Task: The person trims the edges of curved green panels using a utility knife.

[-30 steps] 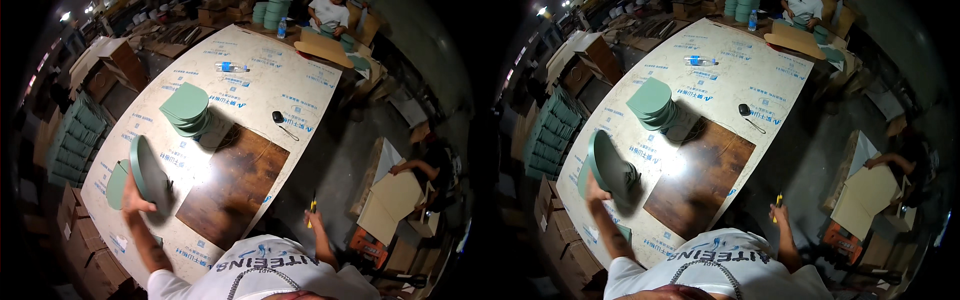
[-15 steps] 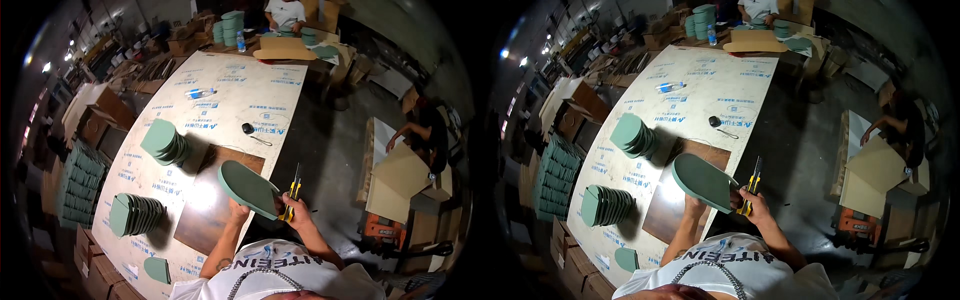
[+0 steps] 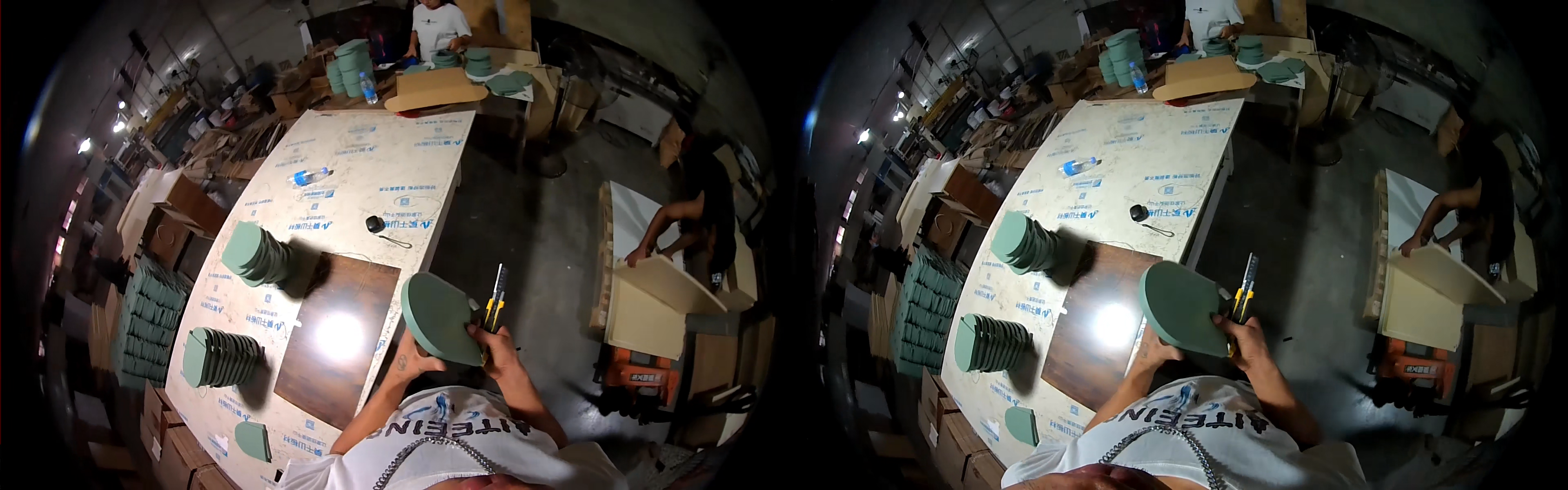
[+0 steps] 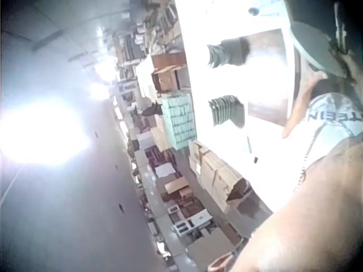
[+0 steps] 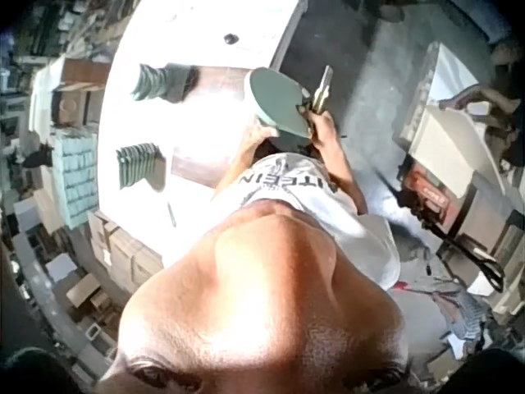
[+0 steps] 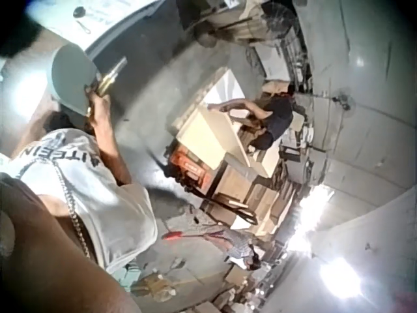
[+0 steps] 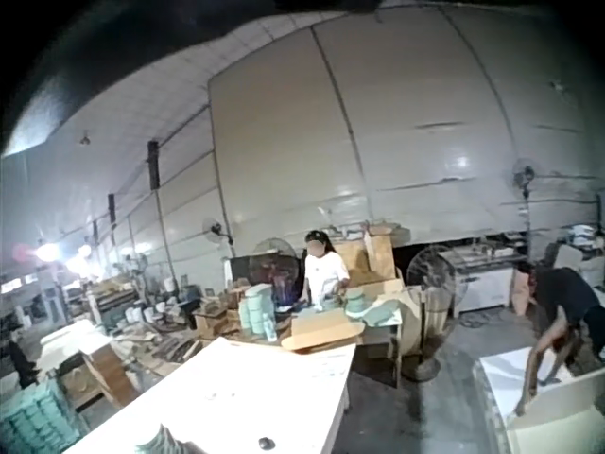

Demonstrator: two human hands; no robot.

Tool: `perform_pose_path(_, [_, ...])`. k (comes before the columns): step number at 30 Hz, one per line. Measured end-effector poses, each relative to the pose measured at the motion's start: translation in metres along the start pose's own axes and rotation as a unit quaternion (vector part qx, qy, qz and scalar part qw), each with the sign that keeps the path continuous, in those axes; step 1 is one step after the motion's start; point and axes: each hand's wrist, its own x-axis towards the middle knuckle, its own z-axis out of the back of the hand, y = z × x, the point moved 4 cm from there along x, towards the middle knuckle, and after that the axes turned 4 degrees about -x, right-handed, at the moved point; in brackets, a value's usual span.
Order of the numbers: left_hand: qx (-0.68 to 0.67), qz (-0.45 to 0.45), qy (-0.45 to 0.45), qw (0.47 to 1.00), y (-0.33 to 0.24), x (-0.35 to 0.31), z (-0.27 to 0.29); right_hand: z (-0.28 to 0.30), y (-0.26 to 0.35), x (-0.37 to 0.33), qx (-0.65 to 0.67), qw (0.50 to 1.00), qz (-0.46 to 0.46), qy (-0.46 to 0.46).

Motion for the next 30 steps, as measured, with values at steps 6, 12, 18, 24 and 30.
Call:
perform_pose_path(6, [-0.241,0.088,-0.095,0.962,-0.009,0.016,-0.03,0.078,0.038,0.001,-0.064,0.985,0.144,-0.074])
perform_pose_path(12, [-0.157,0.258,-0.113,0.947,-0.001,0.028,-0.064,0.128,0.087,-0.002,-0.166,0.955,0.221,-0.11])
perform_pose_path(18, [-0.135,0.294,-0.058,0.944,0.007,0.059,-0.072,0.144,0.105,0.024,-0.122,0.959,0.221,-0.125])
perform_pose_path(24, [-0.082,0.321,-0.077,0.94,0.035,0.111,-0.056,0.139,0.121,0.075,-0.056,0.975,0.163,-0.14])
perform_pose_path(30, [-0.108,0.331,-0.075,0.935,0.063,0.199,-0.042,0.127,0.177,0.148,-0.044,0.972,0.154,-0.174])
